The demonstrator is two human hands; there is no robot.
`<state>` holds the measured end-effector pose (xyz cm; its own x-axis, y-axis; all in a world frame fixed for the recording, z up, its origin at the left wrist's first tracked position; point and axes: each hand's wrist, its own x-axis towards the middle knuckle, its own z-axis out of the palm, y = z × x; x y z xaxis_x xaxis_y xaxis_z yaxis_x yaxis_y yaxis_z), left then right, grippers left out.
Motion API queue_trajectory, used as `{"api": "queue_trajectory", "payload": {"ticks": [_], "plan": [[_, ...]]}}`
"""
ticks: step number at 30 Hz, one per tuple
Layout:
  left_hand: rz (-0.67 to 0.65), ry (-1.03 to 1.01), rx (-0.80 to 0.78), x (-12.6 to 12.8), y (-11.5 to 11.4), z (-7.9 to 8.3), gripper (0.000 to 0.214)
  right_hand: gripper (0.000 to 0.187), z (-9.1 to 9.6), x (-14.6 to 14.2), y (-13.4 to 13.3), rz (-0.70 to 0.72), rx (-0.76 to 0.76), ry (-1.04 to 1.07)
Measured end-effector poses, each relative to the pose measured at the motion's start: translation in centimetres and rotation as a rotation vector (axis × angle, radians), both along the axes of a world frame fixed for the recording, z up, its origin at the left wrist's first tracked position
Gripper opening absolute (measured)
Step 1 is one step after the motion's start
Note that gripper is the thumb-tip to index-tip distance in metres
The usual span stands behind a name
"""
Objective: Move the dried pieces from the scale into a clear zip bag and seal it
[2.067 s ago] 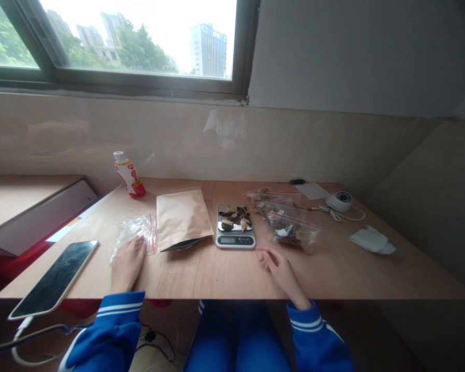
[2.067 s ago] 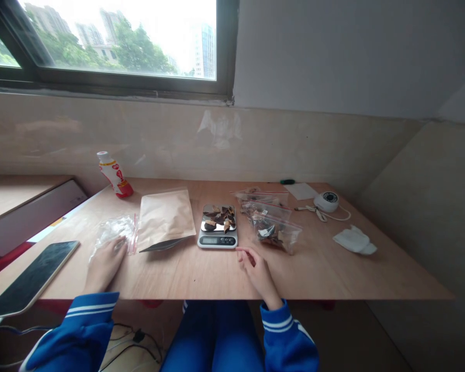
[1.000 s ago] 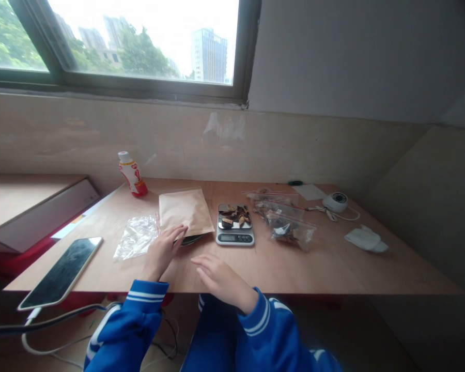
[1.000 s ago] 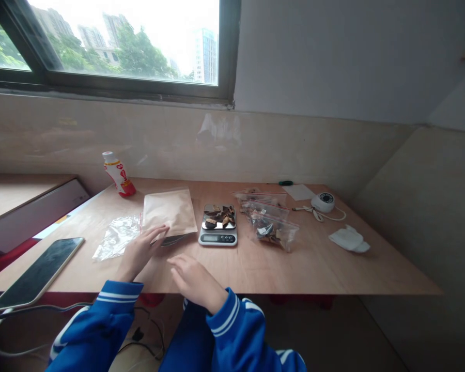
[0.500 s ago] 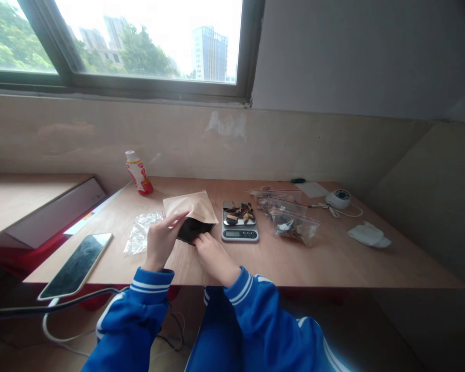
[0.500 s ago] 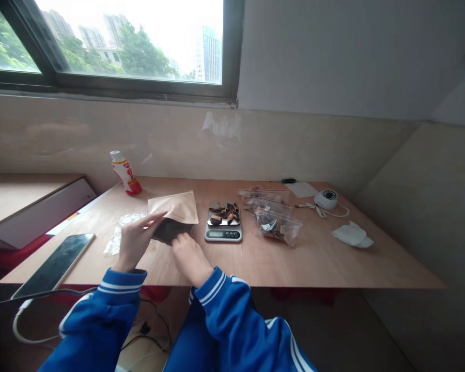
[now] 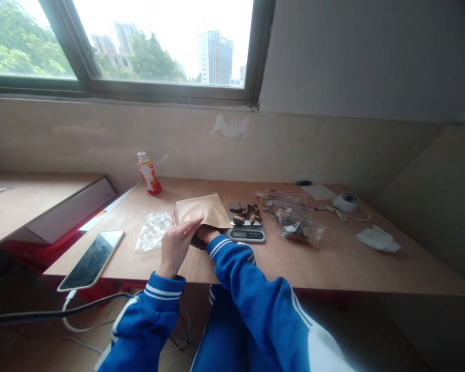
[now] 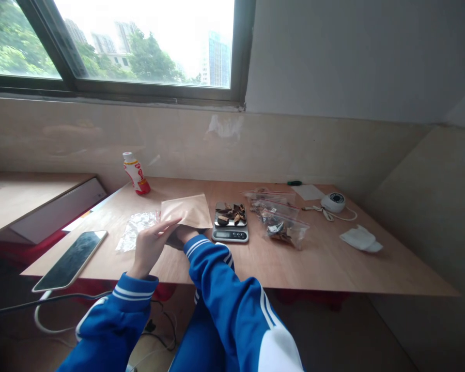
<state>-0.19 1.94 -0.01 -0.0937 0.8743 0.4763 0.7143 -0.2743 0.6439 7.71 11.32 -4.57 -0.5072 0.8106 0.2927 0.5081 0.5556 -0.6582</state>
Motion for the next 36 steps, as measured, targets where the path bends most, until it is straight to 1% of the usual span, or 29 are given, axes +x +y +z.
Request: {"api": "queue_trajectory", "payload": {"ticks": [2,4,6,9,12,15,16,17,19,21,22,23,25,27,29,32,34,36], "plan": [[0.001,-0.002,-0.005,0.0,-0.1,-0.1,0.028,0.042,-0.5,0.2,0.0,-0.012,-0.036,0.001],[0.008,0.001,0.002,0.1,-0.2,-0.2,0.028,0.046,-0.7,0.3,0.0,-0.029,-0.067,-0.003],[0.026,0.011,0.007,0.1,-0.2,-0.2,0.027,0.049,-0.4,0.3,0.0,-0.025,-0.061,-0.006],[0.055,0.031,0.009,0.0,-0.1,-0.1,0.026,0.049,0.7,0.5,-0.5,0.014,0.000,-0.010],[0.068,0.045,0.010,-0.3,0.0,0.1,0.025,0.043,2.1,1.3,-2.1,0.011,0.054,-0.071],[0.066,0.041,0.002,-0.5,0.2,0.3,0.026,0.032,3.6,2.9,-4.9,-0.028,0.083,-0.218],[0.067,0.039,-0.001,-0.6,0.3,0.4,0.026,0.029,4.1,3.6,-6.0,-0.031,0.111,-0.229],[0.071,0.039,-0.004,-0.7,0.3,0.4,0.026,0.027,4.6,4.4,-6.9,-0.018,0.149,-0.191],[0.081,0.045,-0.012,-0.9,0.4,0.5,0.026,0.023,5.5,6.1,-8.5,0.049,0.187,-0.021],[0.087,0.051,-0.022,-1.1,0.6,0.5,0.026,0.018,6.2,8.3,-9.2,0.096,0.141,0.197],[0.091,0.052,-0.029,-1.3,0.6,0.4,0.026,0.017,6.4,9.5,-9.1,0.074,0.099,0.295],[0.097,0.051,-0.035,-1.4,0.7,0.3,0.026,0.018,6.5,10.7,-8.7,0.019,0.059,0.383],[0.111,0.053,-0.038,-1.6,0.9,0.0,0.026,0.023,6.1,13.1,-7.1,-0.148,0.001,0.507],[0.122,0.064,-0.035,-1.7,1.2,-0.4,0.026,0.025,5.3,14.8,-4.6,-0.269,-0.022,0.533],[0.125,0.073,-0.041,-1.7,1.4,-0.8,0.025,0.019,4.3,15.7,-1.7,-0.299,-0.003,0.400],[0.125,0.075,-0.075,-1.9,1.6,-1.5,0.024,0.013,3.2,15.6,2.0,-0.275,0.100,0.068],[0.122,0.075,-0.085,-2.1,1.7,-1.9,0.024,0.015,2.7,15.0,3.6,-0.236,0.156,-0.128],[0.122,0.072,-0.084,-2.4,1.8,-2.2,0.024,0.016,2.3,14.6,4.3,-0.202,0.192,-0.274]]}}
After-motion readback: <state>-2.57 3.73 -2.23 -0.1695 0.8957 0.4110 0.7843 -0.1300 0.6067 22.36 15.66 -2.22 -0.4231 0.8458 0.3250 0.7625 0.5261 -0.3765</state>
